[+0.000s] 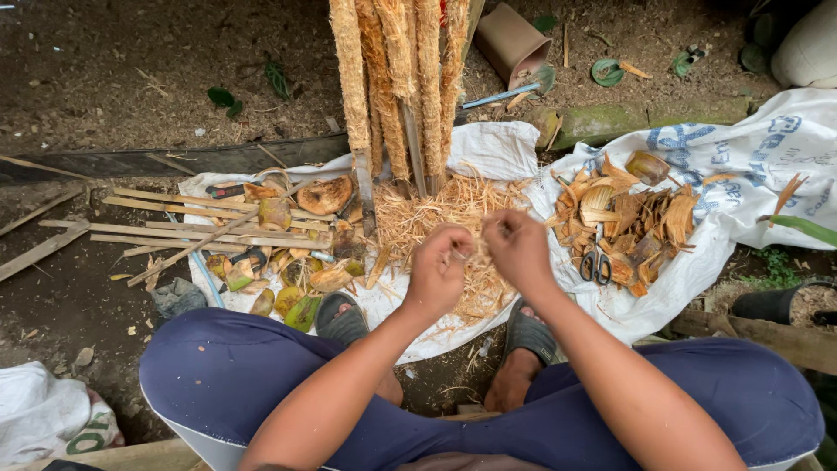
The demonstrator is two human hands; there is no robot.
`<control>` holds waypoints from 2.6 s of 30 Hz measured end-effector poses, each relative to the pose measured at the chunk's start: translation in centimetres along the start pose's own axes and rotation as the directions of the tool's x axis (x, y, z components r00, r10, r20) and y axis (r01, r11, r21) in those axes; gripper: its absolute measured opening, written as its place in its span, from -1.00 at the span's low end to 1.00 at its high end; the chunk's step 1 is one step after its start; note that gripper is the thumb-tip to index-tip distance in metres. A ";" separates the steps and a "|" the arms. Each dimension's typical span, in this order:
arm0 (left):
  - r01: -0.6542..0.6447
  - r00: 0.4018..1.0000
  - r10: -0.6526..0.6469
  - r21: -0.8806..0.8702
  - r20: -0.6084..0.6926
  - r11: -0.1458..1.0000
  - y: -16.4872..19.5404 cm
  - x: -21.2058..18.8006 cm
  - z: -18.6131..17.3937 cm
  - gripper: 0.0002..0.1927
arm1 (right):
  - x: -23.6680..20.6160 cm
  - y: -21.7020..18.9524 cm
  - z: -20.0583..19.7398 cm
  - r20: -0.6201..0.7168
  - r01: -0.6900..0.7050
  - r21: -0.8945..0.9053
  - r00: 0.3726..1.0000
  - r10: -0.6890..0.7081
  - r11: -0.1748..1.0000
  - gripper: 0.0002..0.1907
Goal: The person sits on the ground and tears dried plant husks into thin fiber strips by hand, adding the strips to a growing pile on a sack. They pick up pieces of dried husk one at a time, split them lengthwise, and drop the finished strips onto the pile.
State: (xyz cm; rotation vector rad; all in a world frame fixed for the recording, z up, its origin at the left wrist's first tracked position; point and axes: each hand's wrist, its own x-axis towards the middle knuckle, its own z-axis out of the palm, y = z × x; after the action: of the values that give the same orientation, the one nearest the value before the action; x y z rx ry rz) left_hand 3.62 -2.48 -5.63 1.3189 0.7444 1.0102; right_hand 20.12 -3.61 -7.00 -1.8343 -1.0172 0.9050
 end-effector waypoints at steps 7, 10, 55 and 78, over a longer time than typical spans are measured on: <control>0.086 0.996 -0.084 0.087 -0.028 0.993 1.2 -0.3 -0.9 -0.90 | 2.4 0.4 -2.8 0.074 -0.256 0.446 0.965 0.250 0.858 -0.76; 0.176 0.979 -0.172 0.033 -0.113 0.984 0.2 0.8 -2.1 -0.87 | 0.3 -0.7 -1.8 0.308 -0.255 0.365 0.941 0.142 0.895 -0.86; 0.108 0.990 -0.135 0.405 0.040 0.908 -1.4 0.9 -2.6 -0.81 | -3.5 -3.8 -0.8 0.181 0.277 -0.156 0.952 -0.248 0.948 -0.85; 0.213 0.973 -0.220 0.089 0.075 0.973 0.9 1.3 -4.9 -0.82 | 1.7 -0.9 -2.5 0.214 -0.277 0.535 0.958 0.189 0.798 -0.84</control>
State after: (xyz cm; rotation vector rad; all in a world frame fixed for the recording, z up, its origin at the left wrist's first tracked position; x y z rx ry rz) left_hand -0.43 0.76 -5.28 1.3086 0.8516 0.7521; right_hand 22.73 -2.59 -5.56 -1.4107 -0.5208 1.3484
